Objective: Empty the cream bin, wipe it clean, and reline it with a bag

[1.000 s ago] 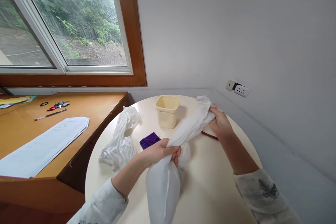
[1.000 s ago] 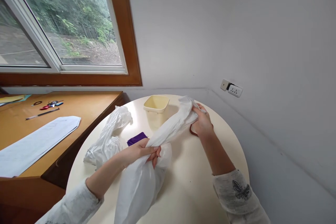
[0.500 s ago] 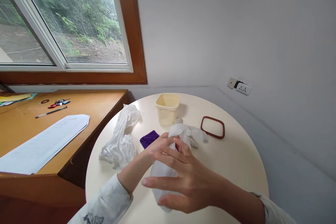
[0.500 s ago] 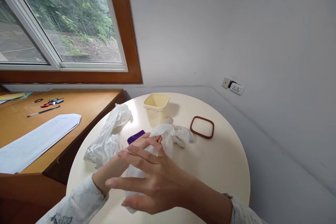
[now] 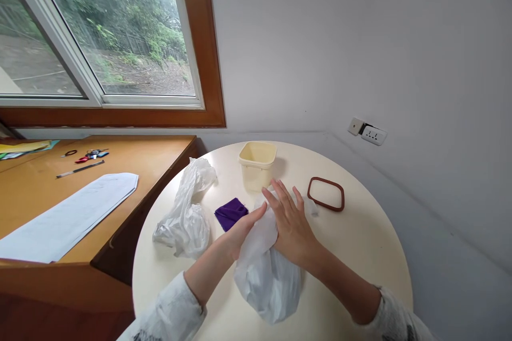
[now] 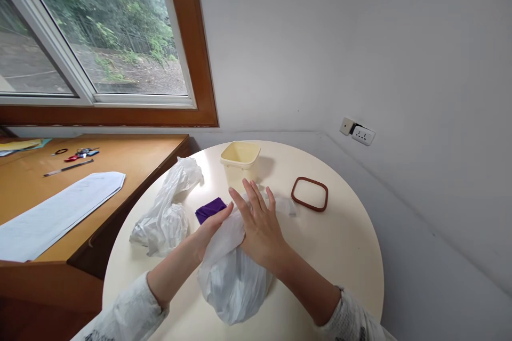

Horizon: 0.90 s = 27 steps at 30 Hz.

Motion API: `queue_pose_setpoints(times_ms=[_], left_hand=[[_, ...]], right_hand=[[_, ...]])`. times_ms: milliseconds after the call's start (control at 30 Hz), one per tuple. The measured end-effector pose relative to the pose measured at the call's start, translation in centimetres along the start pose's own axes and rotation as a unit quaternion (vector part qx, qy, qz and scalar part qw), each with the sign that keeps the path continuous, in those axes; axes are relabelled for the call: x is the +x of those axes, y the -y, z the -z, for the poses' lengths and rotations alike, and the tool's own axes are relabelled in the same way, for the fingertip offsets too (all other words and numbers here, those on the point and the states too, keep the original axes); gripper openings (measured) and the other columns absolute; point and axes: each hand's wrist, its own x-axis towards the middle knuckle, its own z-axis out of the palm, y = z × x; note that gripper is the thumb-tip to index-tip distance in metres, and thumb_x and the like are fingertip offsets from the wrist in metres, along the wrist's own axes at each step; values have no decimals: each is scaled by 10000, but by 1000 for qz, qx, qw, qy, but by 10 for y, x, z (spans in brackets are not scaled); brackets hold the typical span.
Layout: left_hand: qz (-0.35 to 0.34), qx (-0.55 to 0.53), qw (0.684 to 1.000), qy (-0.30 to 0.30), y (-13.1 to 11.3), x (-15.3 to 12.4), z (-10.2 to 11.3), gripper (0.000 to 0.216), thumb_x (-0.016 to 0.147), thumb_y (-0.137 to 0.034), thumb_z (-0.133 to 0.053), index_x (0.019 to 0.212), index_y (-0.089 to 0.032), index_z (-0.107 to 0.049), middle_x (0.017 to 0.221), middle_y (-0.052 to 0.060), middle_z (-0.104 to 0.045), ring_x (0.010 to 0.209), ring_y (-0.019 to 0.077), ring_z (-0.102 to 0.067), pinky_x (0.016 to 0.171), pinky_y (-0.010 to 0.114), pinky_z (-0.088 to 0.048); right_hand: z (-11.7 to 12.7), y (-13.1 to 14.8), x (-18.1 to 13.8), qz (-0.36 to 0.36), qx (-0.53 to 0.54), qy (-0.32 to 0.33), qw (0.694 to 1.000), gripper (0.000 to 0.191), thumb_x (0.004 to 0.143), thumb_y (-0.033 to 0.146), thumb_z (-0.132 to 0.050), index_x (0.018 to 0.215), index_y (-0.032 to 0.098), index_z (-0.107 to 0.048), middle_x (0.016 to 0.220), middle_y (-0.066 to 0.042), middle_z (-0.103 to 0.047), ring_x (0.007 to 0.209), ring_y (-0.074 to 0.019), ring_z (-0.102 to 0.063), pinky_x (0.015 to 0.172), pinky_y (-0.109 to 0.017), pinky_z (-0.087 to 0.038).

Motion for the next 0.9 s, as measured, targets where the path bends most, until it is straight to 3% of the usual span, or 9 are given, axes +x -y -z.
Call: queue_pose_setpoints(times_ms=[100, 233, 333, 433, 533, 667, 767, 833, 900], left_hand=[[-4, -24, 997, 67, 7, -1, 10, 694, 652, -466, -705, 1239, -174, -476, 1106, 123, -629, 1077, 303, -553, 904, 421, -413], [-31, 58, 993, 102, 4, 1, 8, 577, 623, -290, -762, 1149, -185, -550, 1024, 84, -655, 1008, 264, -579, 903, 414, -405], [-22, 115, 989, 95, 4, 3, 1, 345, 608, -301, -761, 891, -136, -654, 760, 60, -668, 803, 232, -609, 802, 384, -444], [-5, 112, 993, 45, 7, 3, 0, 309, 614, -301, -750, 868, -149, -660, 678, 17, -628, 676, 180, -586, 709, 325, -446], [15, 83, 996, 15, 8, 0, 5, 254, 638, -275, -728, 856, -160, -666, 701, 1, -610, 663, 145, -566, 696, 279, -433], [54, 86, 995, 5, 6, -5, 10, 177, 668, -247, -681, 809, -141, -680, 775, 28, -637, 672, 144, -557, 677, 262, -430], [73, 92, 993, 0, 3, -5, 11, 123, 663, -195, -647, 773, -142, -666, 773, 25, -639, 679, 149, -564, 667, 267, -437], [90, 100, 991, -11, 3, -4, 11, 114, 646, -159, -629, 758, -156, -648, 727, 9, -630, 662, 148, -570, 663, 276, -444], [114, 124, 985, -23, 3, -2, 11, 139, 630, -146, -620, 766, -171, -636, 700, -1, -626, 653, 156, -582, 655, 290, -451]], right_hand=[[4, -4, 5, -26, 16, 12, 999, 790, 745, 219, -501, 1417, 256, -85, 1489, -109, -165, 1379, -264, -98, 1077, -554, -71], [13, -10, 14, -61, 78, 89, 991, 934, 658, 305, -590, 1424, 257, -56, 1493, -116, -116, 1375, -293, -82, 1078, -551, -77], [20, -16, 21, -76, 123, 150, 978, 954, 645, 355, -611, 1419, 295, -56, 1491, -99, -115, 1375, -279, -91, 1079, -537, -87], [24, -28, 26, -90, 143, 181, 969, 970, 635, 394, -634, 1416, 316, -64, 1487, -91, -131, 1374, -267, -100, 1077, -522, -114], [27, -51, 28, -121, 117, 168, 971, 943, 655, 409, -635, 1416, 322, -85, 1492, -92, -132, 1371, -274, -114, 1064, -537, -133], [46, -73, 30, -179, 49, 65, 980, 661, 763, 288, -543, 1371, 277, -285, 1466, -106, -232, 1349, -281, -203, 1064, -549, -117], [68, -65, 30, -64, 159, 127, 977, 640, 784, 329, -555, 1370, 316, -297, 1445, -41, -309, 1326, -236, -279, 1066, -441, -236], [75, -50, 30, 55, 233, 203, 949, 782, 718, 419, -645, 1391, 333, -259, 1423, -14, -360, 1315, -232, -304, 1075, -398, -235], [73, -36, 31, 117, 262, 255, 923, 861, 659, 458, -696, 1393, 347, -260, 1365, -3, -445, 1268, -242, -377, 1078, -404, -214]])
